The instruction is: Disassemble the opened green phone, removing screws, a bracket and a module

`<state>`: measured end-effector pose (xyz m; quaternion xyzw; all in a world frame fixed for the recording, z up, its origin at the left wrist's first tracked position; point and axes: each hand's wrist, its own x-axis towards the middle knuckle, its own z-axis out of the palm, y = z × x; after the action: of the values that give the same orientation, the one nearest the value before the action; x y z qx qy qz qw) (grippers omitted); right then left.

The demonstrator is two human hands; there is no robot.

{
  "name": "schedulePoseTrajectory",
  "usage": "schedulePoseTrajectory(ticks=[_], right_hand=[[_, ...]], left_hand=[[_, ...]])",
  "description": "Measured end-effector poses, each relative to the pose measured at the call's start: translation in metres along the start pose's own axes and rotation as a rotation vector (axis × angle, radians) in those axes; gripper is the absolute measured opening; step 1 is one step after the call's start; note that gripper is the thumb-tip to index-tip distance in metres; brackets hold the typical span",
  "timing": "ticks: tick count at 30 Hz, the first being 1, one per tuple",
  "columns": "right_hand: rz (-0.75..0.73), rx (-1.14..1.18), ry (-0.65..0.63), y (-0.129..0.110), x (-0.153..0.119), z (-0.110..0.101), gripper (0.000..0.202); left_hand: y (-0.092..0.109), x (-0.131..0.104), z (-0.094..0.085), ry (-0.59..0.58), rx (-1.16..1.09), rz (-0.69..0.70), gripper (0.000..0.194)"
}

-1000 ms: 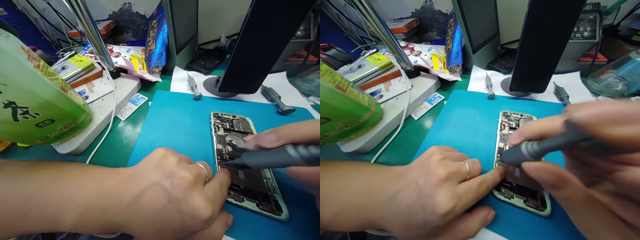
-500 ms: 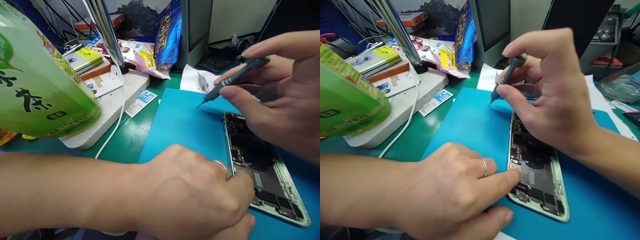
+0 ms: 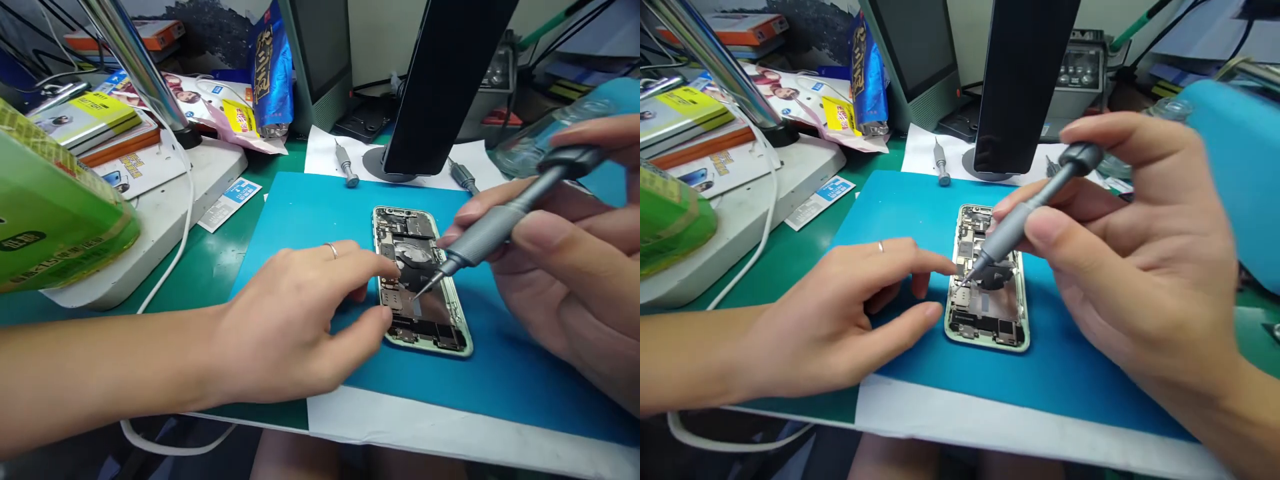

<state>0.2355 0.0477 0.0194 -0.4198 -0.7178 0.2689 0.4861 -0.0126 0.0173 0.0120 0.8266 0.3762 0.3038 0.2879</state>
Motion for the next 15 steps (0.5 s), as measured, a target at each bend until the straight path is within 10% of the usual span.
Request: schedulePoseTrajectory(ticks=[8,15], right_hand=[[0.062,-0.125,0.058,-0.001,-0.002,0.009,0.066],[0.19,-0.035,0.115,0.034,-0.041,-0.045,0.078]], left_hand=[[-0.002,0.001,0.0,-0.033,0.04,0.072,0.018],[-0.002,0.0,0.0,-0.044,0.048,0.119,0.018]])
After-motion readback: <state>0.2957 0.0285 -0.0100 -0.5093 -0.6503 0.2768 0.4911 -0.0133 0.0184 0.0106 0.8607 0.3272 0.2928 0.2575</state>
